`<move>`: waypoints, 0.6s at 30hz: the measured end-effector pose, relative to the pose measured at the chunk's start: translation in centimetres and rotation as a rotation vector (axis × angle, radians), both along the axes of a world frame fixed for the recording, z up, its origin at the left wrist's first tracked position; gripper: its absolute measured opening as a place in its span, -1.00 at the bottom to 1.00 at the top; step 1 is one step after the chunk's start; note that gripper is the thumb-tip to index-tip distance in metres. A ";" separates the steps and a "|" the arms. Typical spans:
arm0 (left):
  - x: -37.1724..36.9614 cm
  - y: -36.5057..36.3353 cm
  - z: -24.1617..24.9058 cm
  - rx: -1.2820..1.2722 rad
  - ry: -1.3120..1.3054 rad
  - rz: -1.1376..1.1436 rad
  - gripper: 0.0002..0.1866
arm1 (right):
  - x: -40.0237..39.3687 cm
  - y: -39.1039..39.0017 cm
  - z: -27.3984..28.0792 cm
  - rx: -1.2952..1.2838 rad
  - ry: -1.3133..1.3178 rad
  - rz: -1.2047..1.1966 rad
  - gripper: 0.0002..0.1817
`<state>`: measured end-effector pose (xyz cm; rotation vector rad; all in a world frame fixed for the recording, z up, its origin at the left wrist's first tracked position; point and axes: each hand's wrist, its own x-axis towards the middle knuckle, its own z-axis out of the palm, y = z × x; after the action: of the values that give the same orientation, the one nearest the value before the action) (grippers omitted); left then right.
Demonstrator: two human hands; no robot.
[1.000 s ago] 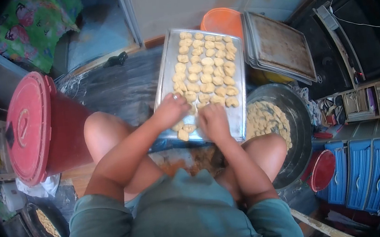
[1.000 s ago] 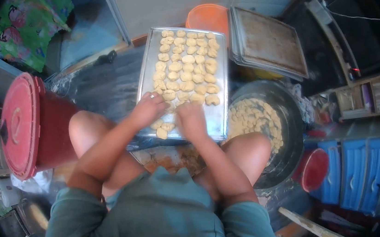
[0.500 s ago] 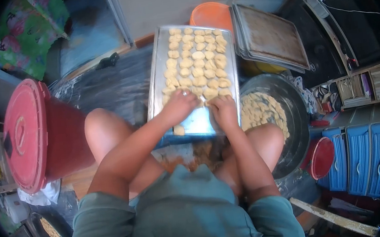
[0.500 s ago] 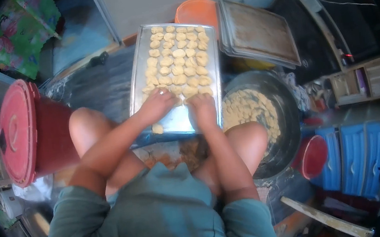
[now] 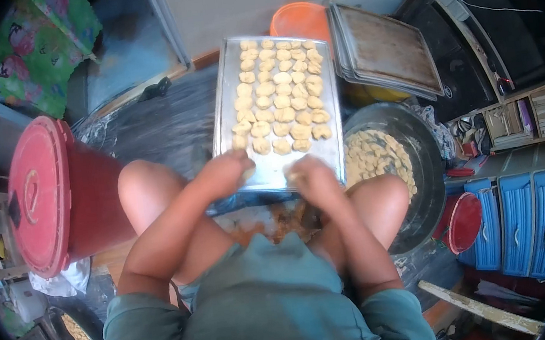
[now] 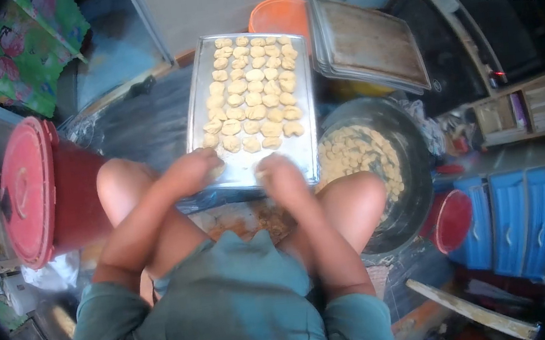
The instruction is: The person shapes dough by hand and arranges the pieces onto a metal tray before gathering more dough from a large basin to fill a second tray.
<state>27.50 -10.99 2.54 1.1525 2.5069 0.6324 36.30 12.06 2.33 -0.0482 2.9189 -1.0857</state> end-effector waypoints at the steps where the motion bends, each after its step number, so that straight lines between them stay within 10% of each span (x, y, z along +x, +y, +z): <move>1: 0.0 -0.3 -0.7 0.001 -0.002 0.000 -0.69 | -0.3 1.9 -0.2 0.082 0.060 -0.036 -0.81; 9: 0.4 -0.3 -1.6 -0.086 0.020 0.191 -0.77 | -2.6 4.7 -4.2 0.173 0.243 -0.274 -0.87; 18: 0.2 -0.8 -2.2 0.301 0.103 0.376 -0.75 | -3.1 -5.2 -4.0 0.340 0.341 0.211 -0.82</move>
<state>27.68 -11.74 0.30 0.8191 2.8145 1.1056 33.16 6.89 -1.69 -0.5715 3.2520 -0.5897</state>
